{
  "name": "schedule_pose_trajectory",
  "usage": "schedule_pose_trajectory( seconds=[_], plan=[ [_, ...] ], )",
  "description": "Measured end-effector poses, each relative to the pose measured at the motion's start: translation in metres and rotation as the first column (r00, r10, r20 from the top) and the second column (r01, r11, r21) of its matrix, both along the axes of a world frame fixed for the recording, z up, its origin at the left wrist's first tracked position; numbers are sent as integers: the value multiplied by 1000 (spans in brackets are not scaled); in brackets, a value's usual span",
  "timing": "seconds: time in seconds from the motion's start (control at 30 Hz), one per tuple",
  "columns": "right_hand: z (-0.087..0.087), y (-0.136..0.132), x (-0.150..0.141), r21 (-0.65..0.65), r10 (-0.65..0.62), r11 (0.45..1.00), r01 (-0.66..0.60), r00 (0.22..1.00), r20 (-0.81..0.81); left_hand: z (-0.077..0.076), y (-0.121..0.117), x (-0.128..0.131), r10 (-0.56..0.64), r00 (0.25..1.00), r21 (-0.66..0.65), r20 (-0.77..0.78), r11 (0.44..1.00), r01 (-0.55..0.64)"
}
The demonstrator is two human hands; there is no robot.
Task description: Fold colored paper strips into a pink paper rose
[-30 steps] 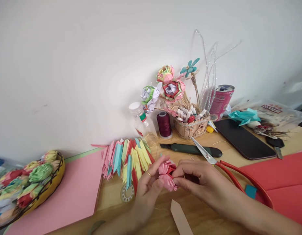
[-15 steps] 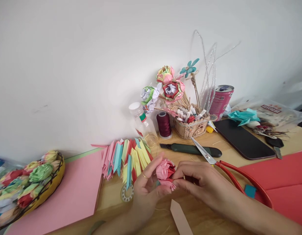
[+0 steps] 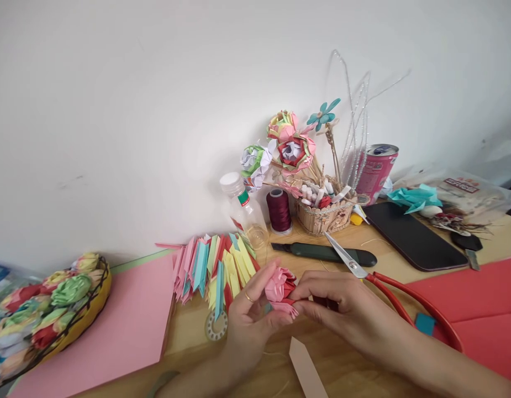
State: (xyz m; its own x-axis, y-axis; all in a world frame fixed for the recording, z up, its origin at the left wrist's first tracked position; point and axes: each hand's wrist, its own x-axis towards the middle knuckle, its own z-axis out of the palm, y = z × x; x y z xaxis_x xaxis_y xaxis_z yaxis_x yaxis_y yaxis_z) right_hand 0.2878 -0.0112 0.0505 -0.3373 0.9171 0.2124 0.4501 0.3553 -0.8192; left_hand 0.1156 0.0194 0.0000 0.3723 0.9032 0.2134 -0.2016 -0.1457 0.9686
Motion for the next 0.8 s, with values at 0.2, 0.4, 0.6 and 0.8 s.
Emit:
schedule_pose_trajectory(
  seconds=[0.2,0.4,0.6,0.8],
  plan=[
    [0,0,0,36,-12,999,10,998,57,1,-1,0,6,997,13,-70,1000,-5],
    [0,2,-1,-2,6,1000,-6,1000,9,1,-1,0,-15,998,-17,-68,1000,14],
    [-1,2,-2,-39,-30,999,29,999,-18,1,-1,1,-7,998,-77,-56,997,3],
    [-1,2,-1,-1,-48,999,48,999,6,4,-1,3,-25,1000,-139,-1,990,25]
  ],
)
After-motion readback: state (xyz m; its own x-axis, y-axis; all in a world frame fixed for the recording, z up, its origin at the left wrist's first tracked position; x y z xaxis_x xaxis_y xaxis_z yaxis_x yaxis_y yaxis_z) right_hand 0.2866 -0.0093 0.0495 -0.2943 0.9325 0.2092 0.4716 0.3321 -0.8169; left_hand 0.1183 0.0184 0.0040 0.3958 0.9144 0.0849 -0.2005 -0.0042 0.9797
